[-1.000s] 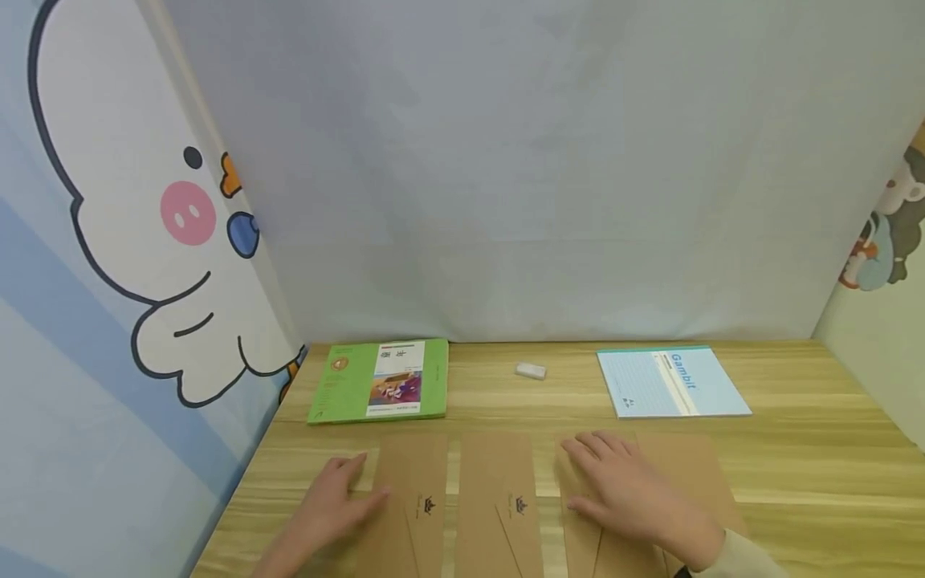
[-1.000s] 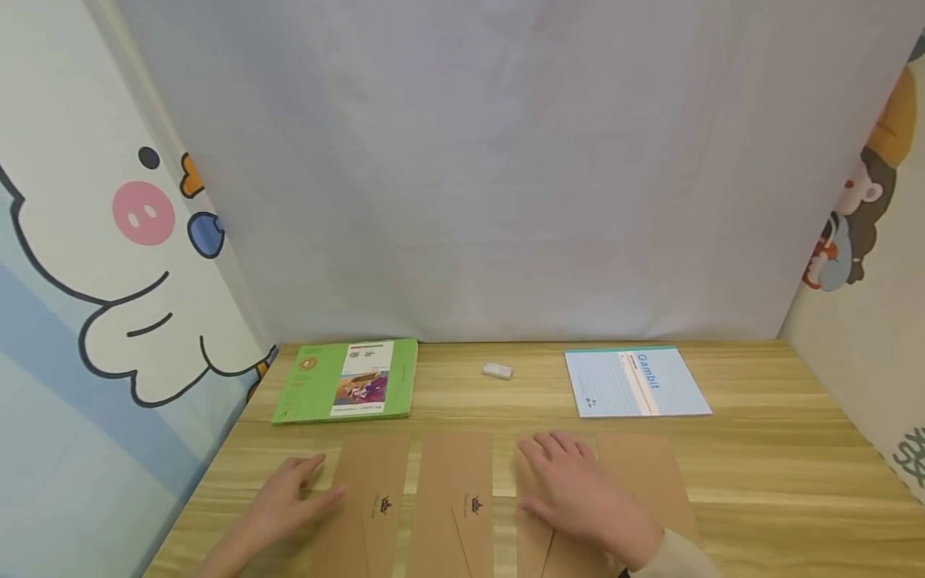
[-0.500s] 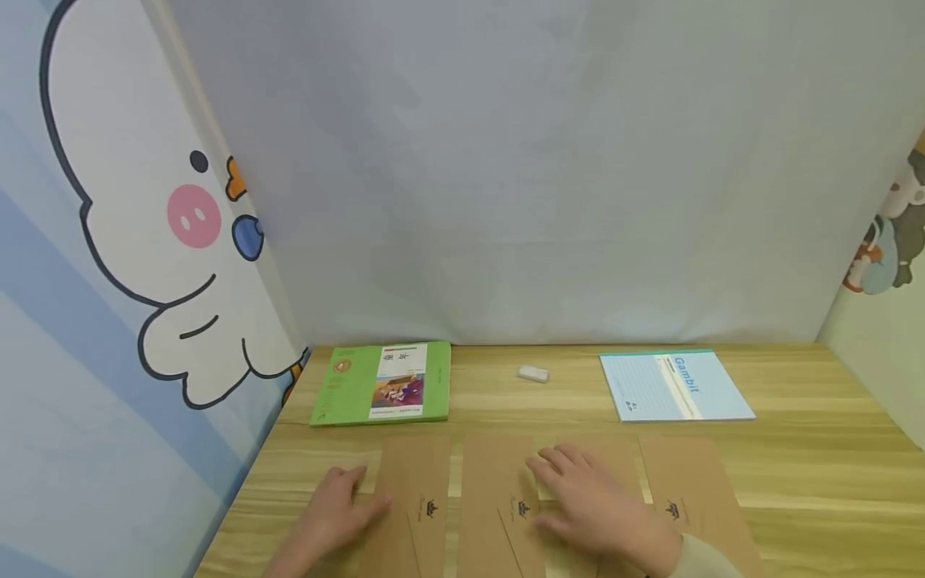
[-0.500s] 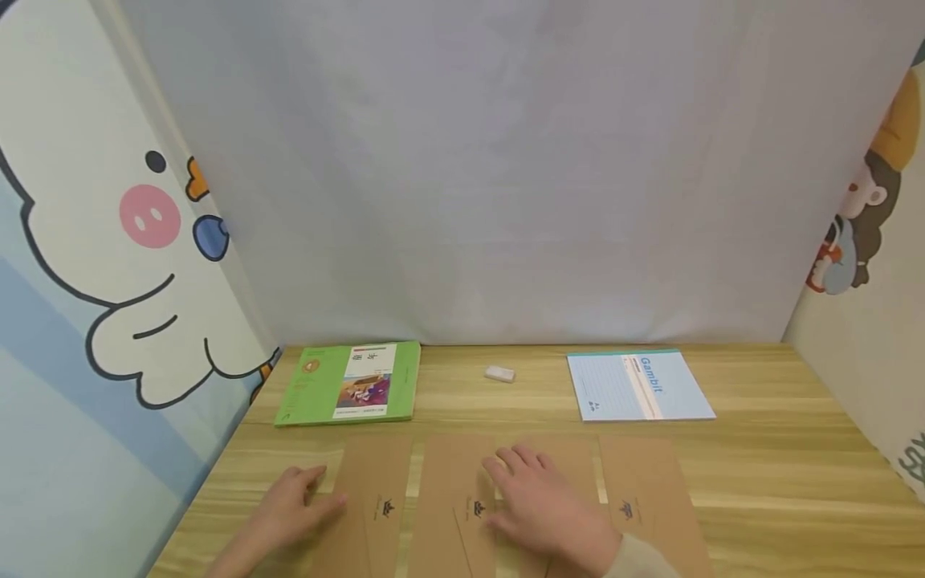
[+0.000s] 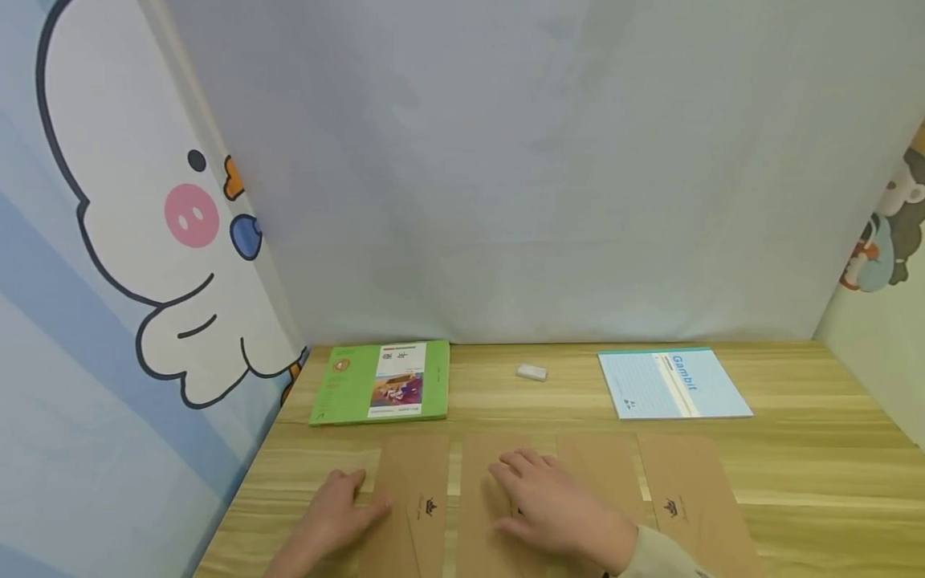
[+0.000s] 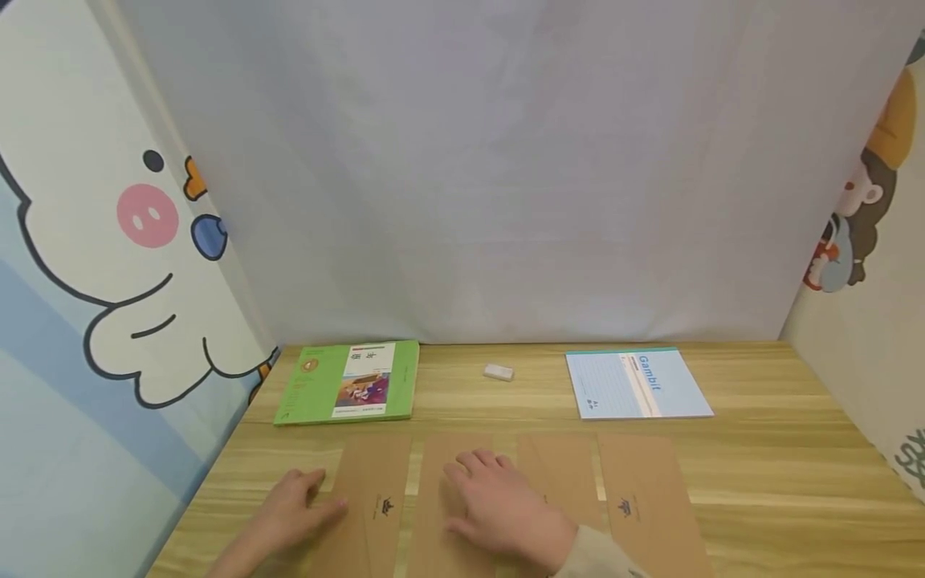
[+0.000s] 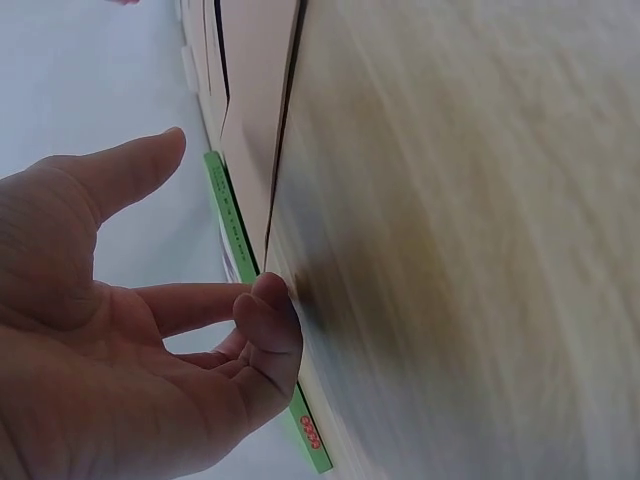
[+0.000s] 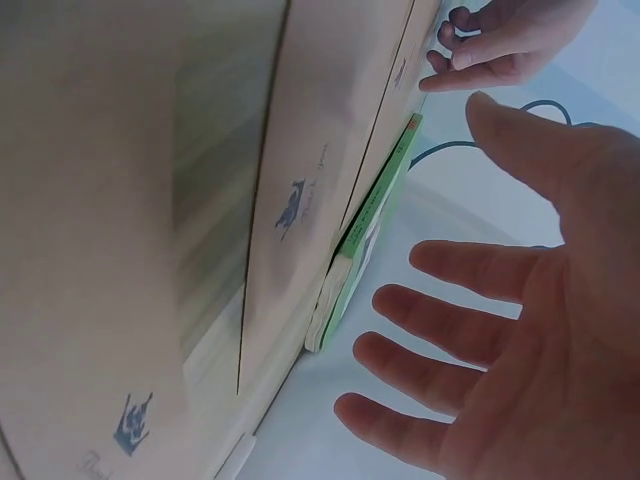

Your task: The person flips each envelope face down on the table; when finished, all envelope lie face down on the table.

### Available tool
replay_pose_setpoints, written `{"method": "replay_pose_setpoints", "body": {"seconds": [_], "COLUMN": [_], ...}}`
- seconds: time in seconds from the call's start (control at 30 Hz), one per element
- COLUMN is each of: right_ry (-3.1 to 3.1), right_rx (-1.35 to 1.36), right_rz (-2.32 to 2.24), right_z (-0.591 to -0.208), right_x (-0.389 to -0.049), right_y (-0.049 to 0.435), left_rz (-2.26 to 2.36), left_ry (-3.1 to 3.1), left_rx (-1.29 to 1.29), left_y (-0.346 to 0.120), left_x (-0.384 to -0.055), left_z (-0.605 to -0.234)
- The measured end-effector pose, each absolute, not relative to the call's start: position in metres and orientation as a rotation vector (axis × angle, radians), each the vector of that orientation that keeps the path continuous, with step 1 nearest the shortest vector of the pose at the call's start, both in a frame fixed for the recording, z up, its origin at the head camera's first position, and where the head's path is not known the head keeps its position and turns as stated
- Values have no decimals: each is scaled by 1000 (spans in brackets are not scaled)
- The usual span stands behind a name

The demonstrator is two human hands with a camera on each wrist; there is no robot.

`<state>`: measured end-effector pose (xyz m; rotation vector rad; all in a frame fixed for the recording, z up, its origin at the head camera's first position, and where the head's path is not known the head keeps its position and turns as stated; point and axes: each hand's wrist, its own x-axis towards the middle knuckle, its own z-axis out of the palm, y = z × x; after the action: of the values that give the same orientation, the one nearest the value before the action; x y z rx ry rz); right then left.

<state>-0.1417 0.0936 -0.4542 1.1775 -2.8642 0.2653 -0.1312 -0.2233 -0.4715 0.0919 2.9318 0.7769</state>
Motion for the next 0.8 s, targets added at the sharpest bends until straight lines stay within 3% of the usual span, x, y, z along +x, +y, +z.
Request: {"method": "replay_pose_setpoints", "body": {"seconds": [0.8], "right_ry": [-2880], "right_rx": [1211], "right_rz": [81], "right_z": [-474], "right_x": [-136], "right_y": [44], "left_rz": [742], "left_ry": [2941], "left_rx": [78], "left_y": [-226], "left_x": [-135], "left_z": [-477]}}
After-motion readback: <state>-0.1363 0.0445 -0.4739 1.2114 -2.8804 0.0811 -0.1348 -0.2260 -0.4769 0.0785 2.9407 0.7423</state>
